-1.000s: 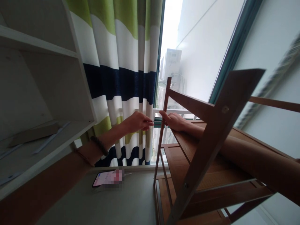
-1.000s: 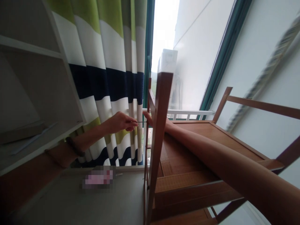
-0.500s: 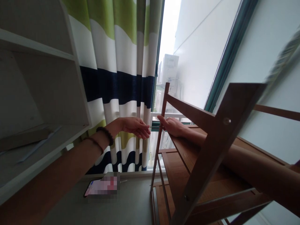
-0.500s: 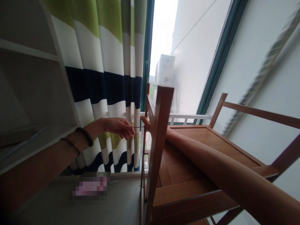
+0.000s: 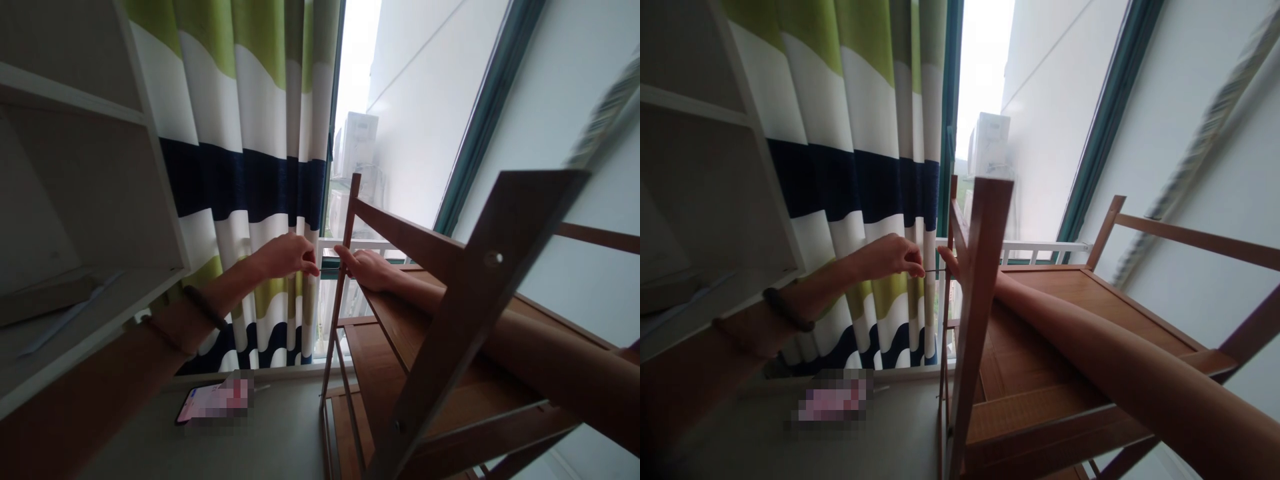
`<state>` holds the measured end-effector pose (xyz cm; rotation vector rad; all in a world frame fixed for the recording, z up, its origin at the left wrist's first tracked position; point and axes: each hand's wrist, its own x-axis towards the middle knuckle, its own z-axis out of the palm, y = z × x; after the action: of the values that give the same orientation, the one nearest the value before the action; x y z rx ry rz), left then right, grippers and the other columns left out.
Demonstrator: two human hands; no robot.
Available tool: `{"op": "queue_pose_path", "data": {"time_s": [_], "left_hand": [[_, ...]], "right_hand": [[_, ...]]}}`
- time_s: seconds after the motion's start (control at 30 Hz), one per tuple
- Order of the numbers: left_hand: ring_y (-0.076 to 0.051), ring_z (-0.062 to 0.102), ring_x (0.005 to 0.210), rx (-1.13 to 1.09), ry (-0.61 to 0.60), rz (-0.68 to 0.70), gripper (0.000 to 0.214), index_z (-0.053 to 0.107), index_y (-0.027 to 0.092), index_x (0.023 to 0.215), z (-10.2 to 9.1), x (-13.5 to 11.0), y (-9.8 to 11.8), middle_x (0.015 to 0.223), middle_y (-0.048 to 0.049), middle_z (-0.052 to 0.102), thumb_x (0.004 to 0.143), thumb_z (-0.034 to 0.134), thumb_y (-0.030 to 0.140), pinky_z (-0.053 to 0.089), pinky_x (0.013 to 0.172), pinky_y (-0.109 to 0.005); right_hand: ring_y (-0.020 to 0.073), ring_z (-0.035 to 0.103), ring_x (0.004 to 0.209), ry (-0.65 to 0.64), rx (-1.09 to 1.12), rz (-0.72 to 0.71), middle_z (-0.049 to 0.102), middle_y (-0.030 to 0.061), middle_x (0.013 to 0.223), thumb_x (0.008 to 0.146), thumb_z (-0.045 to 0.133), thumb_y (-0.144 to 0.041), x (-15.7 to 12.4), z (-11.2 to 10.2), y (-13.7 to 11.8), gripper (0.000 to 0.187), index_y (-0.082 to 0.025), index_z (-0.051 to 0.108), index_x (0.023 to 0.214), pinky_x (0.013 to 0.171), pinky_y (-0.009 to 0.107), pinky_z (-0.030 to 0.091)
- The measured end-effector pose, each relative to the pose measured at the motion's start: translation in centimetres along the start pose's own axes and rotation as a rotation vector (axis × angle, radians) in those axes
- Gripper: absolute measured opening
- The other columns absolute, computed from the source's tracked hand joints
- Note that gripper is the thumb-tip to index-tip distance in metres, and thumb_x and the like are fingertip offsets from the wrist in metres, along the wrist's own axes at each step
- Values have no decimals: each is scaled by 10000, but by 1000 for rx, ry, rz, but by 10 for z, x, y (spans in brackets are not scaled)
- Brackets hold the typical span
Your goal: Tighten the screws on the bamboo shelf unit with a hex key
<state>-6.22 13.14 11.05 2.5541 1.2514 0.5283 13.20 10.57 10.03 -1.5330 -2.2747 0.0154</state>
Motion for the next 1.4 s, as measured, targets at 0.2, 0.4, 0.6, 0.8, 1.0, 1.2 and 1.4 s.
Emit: {"op": "queue_pose_path", "data": {"time_s": [0.2,0.4,0.6,0.8,1.0,1.2,1.4], "left_hand": [[-171,582,578,340,358,238,236,640,154,783,21,-22,5,655,-54,633,799,549,371,454,625,-327],[-147,611,576,33,535,217,402,641,128,780,45,-24,-4,678,-61,667,809,482,496,496,574,-297],[-167,663,720,-595,456,-65,334,664,163,847,52,-34,-2,809,-45,706,726,610,470,537,682,-311],[-184,649,901,-1080,200,-148,240,668,155,895,42,-28,-13,935,-61,703,697,692,289,519,834,-346],[-186,650,890,-708,424,78,152,700,199,810,53,-25,-18,897,-21,710,684,700,283,503,876,-361],[-181,662,831,-916,377,46,231,664,182,917,70,-21,-25,924,-43,700,746,640,335,553,736,-326],[-175,658,835,-1247,-52,-176,338,652,120,910,56,-9,-29,988,-121,675,771,587,422,540,606,-221]], "right_hand": [[153,562,586,-2,-4,-11,599,55,590,873,84,-615,2,3,5,747,-154,589,570,615,261,408],[143,557,581,-16,10,-38,590,49,594,884,81,-595,5,6,10,737,-159,596,588,608,256,407],[148,566,610,-32,13,-134,622,18,660,882,176,-598,8,11,22,632,-200,641,725,601,248,401],[158,581,645,-32,-16,-115,643,12,691,854,270,-624,11,17,30,573,-214,663,779,609,243,388],[152,583,640,-31,58,-98,650,25,679,854,161,-649,9,14,24,687,-191,652,707,613,242,391],[140,564,588,-29,53,-85,636,26,642,859,151,-641,9,13,21,699,-176,644,688,583,241,377],[160,590,665,-58,-2,-101,662,22,713,857,286,-612,11,15,26,574,-196,667,750,634,244,395]]}}
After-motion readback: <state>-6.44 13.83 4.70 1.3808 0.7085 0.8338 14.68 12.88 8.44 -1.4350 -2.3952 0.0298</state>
